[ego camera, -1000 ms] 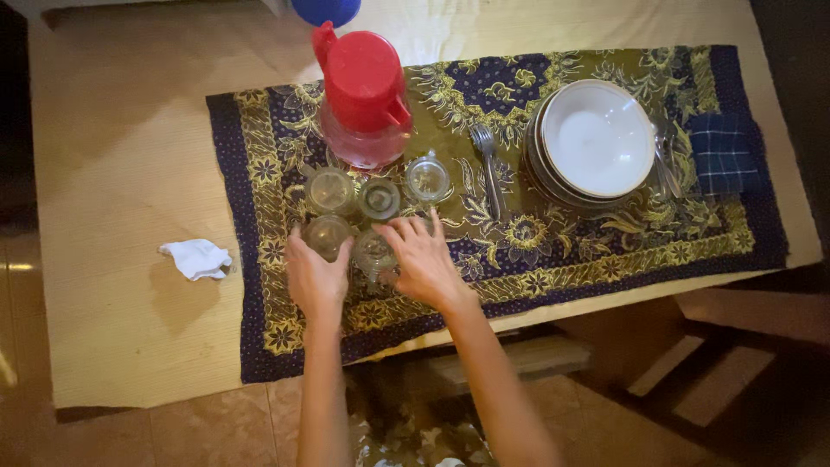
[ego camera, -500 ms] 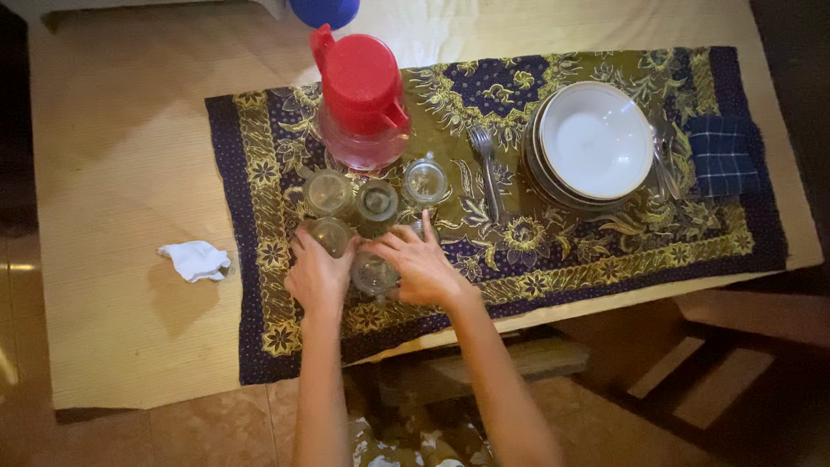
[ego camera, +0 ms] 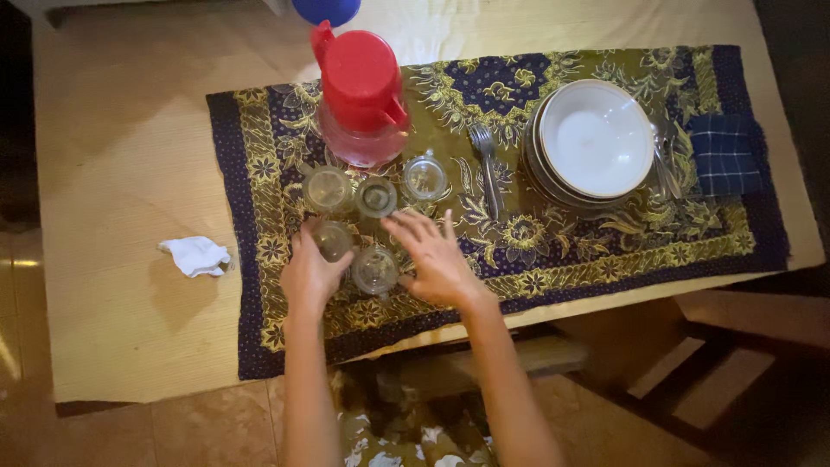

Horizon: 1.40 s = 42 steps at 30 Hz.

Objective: The person organizes glasses, bowls, and silverware on a table runner before folding a cloth and wiping down the items.

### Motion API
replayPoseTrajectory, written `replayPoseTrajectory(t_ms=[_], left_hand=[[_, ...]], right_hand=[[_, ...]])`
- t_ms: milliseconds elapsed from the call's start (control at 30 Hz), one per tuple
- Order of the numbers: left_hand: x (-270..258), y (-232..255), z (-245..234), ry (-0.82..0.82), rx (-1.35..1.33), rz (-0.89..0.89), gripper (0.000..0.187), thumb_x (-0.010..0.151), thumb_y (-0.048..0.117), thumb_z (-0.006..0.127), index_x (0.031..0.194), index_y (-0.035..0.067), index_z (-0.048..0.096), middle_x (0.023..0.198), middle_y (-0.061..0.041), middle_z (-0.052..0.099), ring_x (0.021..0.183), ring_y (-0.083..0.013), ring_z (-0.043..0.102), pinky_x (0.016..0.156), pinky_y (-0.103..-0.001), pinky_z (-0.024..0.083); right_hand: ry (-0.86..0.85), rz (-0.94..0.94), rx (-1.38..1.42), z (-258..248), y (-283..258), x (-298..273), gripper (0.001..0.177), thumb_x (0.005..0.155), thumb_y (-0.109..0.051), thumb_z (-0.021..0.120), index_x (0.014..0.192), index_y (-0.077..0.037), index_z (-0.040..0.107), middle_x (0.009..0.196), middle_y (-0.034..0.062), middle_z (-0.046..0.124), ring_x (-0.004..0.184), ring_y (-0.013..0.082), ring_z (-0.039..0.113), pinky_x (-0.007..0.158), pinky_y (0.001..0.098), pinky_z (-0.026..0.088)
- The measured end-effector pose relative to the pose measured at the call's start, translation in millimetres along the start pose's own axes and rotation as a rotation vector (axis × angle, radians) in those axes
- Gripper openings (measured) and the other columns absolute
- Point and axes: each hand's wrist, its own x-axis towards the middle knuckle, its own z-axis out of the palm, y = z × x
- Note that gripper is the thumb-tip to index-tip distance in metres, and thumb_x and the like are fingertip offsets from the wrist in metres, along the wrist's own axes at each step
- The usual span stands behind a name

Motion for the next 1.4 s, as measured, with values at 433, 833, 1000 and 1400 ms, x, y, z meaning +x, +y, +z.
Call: replayPoseTrajectory(t_ms=[433,833,1000,1400], left_hand=[[0,-17,4,-0.010,-0.182,0.140,0.096,0.074,0.057,0.082,0.152,0.020,0.041,0.141,-0.018,0.057,0.120,-0.0407,0.064,0.100,-0.052,0.051],[-5,-7,-8,-0.111,-0.208,0.068,0.104,0.077,0.058,0.081,0.158,0.017,0.030,0.147,-0.023,0.048,0.125,-0.0395,0.061,0.104,-0.052,0.050],[-4,-11,-6,-0.120,-0.205,0.099,0.101,0.075,0.058,0.081,0.155,0.016,0.035,0.148,-0.020,0.049,0.124,-0.0387,0.062,0.104,-0.052,0.050],[-3,-13,-9,-0.102,-0.162,0.139,0.098,0.074,0.063,0.078,0.152,0.019,0.039,0.144,-0.020,0.053,0.122,-0.0389,0.063,0.099,-0.051,0.052]], right_hand=[[0.151,0.190,0.194,21,26,0,0.091,0.076,-0.013,0.084,0.153,-0.021,0.037,0.150,0.0095,0.043,0.142,0.0322,0.040,0.120,0.0444,0.035],[0.123,0.161,0.099,21,10,-6,0.084,0.074,-0.005,0.081,0.148,-0.017,0.042,0.149,0.0080,0.047,0.138,0.0301,0.044,0.114,0.0435,0.042],[0.069,0.195,0.095,14,4,-13,0.085,0.073,-0.006,0.082,0.148,-0.018,0.043,0.145,0.0083,0.048,0.136,0.0311,0.045,0.111,0.0432,0.045],[0.132,0.106,0.200,-13,22,14,0.081,0.082,-0.005,0.073,0.154,-0.018,0.040,0.152,0.0120,0.047,0.140,0.0315,0.047,0.119,0.0428,0.038]])
